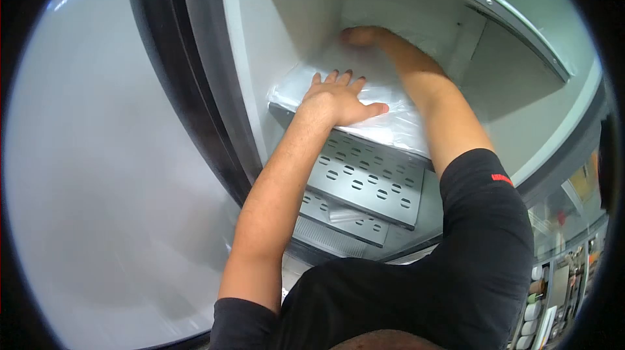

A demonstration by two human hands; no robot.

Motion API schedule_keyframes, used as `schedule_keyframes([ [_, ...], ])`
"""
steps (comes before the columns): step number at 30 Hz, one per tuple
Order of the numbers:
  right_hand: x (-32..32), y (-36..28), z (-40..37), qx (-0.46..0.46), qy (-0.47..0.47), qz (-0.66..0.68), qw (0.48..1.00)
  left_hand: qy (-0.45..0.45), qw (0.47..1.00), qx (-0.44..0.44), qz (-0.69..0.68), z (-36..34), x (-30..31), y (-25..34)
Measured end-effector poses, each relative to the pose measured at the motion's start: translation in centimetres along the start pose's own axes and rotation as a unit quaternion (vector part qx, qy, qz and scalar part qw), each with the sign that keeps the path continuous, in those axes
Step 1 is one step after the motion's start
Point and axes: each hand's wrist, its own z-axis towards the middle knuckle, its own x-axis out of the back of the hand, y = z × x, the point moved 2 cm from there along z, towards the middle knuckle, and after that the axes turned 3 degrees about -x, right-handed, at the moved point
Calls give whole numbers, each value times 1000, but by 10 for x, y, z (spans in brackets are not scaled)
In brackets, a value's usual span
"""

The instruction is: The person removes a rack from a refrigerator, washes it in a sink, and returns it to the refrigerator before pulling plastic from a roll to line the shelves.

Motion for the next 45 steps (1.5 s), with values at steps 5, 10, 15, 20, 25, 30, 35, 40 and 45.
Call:
schedule_keyframes([
  [5,16,19,-33,18,80,2,997,0,1000,-2,12,4,-3,1],
  [10,58,55,-80,-170,-101,238,951,-21,1000,14,11,2,1,2],
  [15,23,56,-135,-304,-15,173,937,-11,1000,12,6,3,0,0],
  [20,9,87,-133,-260,56,221,938,1,1000,4,-8,2,1,4],
  [25,46,115,-173,-300,62,350,885,51,999,-5,-4,5,-6,-2],
  [30,47,87,-254,-489,-73,173,852,131,991,-22,-20,6,-12,-4],
  [35,49,66,-258,-488,-105,105,860,163,986,-15,-35,4,-9,-8],
  [40,66,78,-255,-474,-1,146,869,164,985,-23,-41,1,-6,-5],
  [45,-5,85,-252,-308,330,436,778,143,988,-23,-44,1,-3,-9],
])
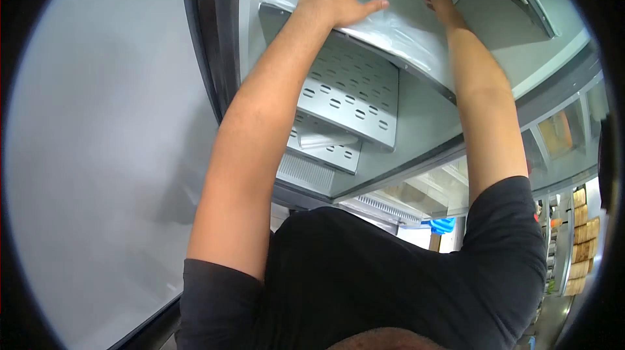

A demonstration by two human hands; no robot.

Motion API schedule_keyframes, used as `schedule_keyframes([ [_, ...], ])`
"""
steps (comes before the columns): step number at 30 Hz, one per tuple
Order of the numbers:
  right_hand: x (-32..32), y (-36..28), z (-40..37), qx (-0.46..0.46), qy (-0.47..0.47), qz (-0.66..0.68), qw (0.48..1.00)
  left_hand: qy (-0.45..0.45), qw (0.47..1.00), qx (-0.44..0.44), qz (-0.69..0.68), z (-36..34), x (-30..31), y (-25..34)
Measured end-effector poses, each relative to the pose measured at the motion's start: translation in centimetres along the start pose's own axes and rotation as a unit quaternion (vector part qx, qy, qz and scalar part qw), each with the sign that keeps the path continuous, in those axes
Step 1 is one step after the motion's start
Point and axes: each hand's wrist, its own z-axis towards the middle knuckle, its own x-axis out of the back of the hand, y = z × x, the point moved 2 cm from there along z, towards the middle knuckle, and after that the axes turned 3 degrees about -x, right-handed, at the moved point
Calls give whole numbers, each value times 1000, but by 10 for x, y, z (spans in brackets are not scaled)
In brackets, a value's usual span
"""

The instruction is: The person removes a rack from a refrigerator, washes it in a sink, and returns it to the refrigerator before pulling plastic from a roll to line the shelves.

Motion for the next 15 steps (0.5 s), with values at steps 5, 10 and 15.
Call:
schedule_keyframes([
  [5,10,52,-25,3,82,223,971,-31,999,23,-30,11,0,-6],
  [10,8,43,-12,27,63,87,994,-39,998,42,-41,8,-2,-4],
  [15,19,14,32,324,3,-471,821,66,993,-13,-92,19,-3,-12],
])
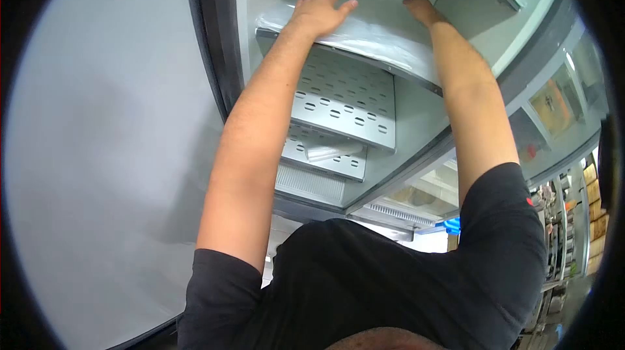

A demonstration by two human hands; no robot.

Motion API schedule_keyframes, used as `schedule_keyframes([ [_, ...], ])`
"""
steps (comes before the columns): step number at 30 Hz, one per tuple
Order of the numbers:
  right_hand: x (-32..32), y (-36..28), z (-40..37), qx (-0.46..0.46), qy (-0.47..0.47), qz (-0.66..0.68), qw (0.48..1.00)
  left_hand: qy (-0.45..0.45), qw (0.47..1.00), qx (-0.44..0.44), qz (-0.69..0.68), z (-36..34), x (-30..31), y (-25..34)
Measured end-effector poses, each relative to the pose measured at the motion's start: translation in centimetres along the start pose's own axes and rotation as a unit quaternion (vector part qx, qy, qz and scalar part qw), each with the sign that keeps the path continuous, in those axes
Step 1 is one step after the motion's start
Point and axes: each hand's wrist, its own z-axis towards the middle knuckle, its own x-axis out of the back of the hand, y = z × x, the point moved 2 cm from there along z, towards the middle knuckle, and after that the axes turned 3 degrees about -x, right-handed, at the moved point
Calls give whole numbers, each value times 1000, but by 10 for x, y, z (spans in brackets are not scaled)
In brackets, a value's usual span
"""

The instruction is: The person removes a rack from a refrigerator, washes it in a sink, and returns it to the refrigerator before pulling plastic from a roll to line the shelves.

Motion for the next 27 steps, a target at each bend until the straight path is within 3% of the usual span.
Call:
schedule_keyframes([
  [1,18,-18,2,-2,-60,-27,998,16,999,-8,-27,-2,4,1],
  [3,85,-92,-23,-118,-178,29,976,72,995,-32,-69,-5,15,0],
  [4,117,-128,-35,-152,-205,48,966,111,989,-48,-85,-6,20,-1],
  [6,149,-180,-67,-149,-164,14,975,155,978,-54,-132,-9,35,-1],
  [8,141,-178,-96,-149,-129,23,980,167,965,-34,-201,-10,49,1],
  [10,115,-166,-119,-138,-84,84,983,125,974,5,-189,-10,61,-4],
  [13,116,-196,-190,-232,-70,81,967,76,987,34,-136,-1,45,-45],
  [16,107,-197,-230,-244,-49,97,964,8,991,83,-102,-3,34,-55],
  [21,120,-198,-242,-289,-133,147,937,-71,986,148,-23,0,33,-47],
  [24,115,-195,-244,-281,-114,113,946,-40,989,143,13,6,27,-56],
  [27,113,-194,-242,-275,-75,89,954,29,988,139,-67,13,20,-77],
])
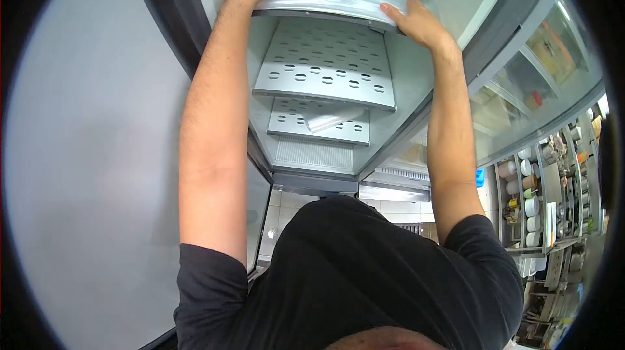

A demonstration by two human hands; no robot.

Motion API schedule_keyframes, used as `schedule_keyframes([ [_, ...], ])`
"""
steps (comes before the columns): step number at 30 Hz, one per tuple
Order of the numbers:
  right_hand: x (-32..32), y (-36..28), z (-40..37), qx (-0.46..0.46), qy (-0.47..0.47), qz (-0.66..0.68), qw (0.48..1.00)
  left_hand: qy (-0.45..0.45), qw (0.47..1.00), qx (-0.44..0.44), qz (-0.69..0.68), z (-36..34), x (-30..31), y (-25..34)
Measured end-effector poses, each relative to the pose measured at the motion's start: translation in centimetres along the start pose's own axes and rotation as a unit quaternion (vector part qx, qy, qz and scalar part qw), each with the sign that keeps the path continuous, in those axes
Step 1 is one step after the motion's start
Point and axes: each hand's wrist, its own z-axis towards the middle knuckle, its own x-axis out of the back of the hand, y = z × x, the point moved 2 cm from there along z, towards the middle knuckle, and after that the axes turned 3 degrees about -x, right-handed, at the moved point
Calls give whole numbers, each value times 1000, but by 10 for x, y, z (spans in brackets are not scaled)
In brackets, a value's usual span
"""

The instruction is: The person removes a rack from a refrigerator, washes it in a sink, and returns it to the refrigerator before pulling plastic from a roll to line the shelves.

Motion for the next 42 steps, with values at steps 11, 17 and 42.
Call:
schedule_keyframes([
  [11,11,-23,-99,304,336,283,845,216,944,-189,-163,-86,27,54],
  [17,-209,-10,-210,306,-94,269,908,264,900,-251,-239,-280,-23,29],
  [42,-333,-66,-259,150,-546,438,698,44,706,441,-552,-596,-153,-121],
])
